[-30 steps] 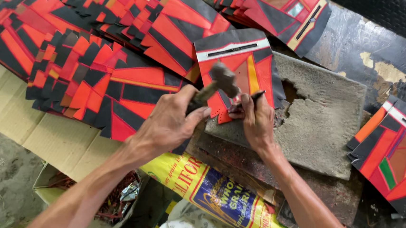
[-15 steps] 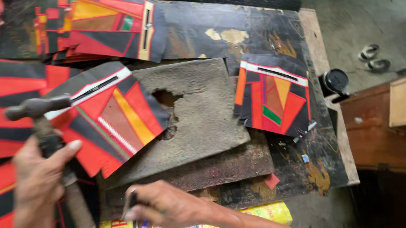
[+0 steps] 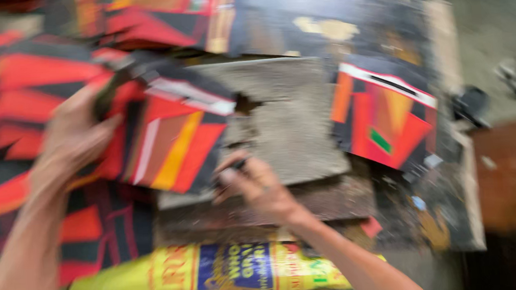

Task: The person uses a hammer and a metal punch to create holes along the edges of colorful patterned leather pouches. They repeatedly position the punch on the pouch, strike it with the hammer, and move to the next spot along the edge.

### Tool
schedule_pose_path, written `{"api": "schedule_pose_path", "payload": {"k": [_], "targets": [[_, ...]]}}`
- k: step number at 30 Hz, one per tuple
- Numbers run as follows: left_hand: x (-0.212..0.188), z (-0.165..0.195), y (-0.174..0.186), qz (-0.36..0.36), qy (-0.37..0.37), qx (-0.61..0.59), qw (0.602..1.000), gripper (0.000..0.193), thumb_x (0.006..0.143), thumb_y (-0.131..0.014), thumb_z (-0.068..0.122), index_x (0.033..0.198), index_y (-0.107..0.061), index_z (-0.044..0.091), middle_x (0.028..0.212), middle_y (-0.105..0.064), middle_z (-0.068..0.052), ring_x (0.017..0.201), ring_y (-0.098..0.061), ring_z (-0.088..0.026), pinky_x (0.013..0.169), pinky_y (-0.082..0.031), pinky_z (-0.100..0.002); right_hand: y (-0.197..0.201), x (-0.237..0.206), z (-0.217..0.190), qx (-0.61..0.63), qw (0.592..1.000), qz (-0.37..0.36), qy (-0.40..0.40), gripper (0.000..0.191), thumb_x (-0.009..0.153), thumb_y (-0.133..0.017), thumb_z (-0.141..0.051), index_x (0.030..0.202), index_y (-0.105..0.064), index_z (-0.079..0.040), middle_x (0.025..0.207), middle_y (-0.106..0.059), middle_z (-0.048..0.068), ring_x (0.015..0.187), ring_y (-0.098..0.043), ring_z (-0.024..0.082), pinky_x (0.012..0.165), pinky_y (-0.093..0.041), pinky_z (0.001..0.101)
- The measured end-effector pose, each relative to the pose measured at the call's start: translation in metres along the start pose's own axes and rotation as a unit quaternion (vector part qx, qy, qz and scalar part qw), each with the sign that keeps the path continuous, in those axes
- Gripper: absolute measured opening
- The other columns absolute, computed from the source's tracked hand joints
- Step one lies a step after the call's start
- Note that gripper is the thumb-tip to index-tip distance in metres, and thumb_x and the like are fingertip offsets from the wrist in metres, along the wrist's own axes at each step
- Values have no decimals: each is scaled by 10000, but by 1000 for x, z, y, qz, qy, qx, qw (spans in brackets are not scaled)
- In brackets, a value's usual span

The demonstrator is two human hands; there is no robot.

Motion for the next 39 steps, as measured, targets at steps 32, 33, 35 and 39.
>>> {"api": "schedule_pose_path", "payload": {"k": [32,33,35,39], "targets": [[-55,73,50,43,70,-106,991,336,1075,-637,302,935,-559,6,530,-479,-84,433,-498,-215,431,-366,-433,-14,68,-23,-350,919,-147,106,22,1018,-571,25,1028,-591,29,927,-770,103,957,-771,163,855,-649,307],[-66,79,52,32,76,-118,990,328,1077,-611,299,921,-574,13,514,-469,-64,414,-473,-191,403,-346,-419,-17,68,-25,-353,917,-147,116,16,1014,-585,20,1028,-591,27,921,-772,103,951,-774,161,847,-647,300],[-85,90,51,6,98,-123,988,339,1053,-616,298,889,-567,5,508,-486,-95,405,-495,-226,398,-358,-432,-20,67,-30,-372,906,-146,139,24,1002,-609,15,1023,-600,20,907,-775,104,936,-781,162,824,-634,295],[-109,112,58,21,76,-123,989,337,1015,-652,301,903,-588,-9,553,-536,-159,447,-564,-285,448,-403,-436,-24,65,-35,-406,887,-140,171,48,985,-642,6,1029,-626,-2,883,-773,104,900,-787,173,781,-604,306]]}}
Point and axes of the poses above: each hand's wrist, its own x-axis towards the middle knuckle, its own y-axis out of the back of the hand, z = x × y, the point moved 9 cm from there along x, towards the middle knuckle
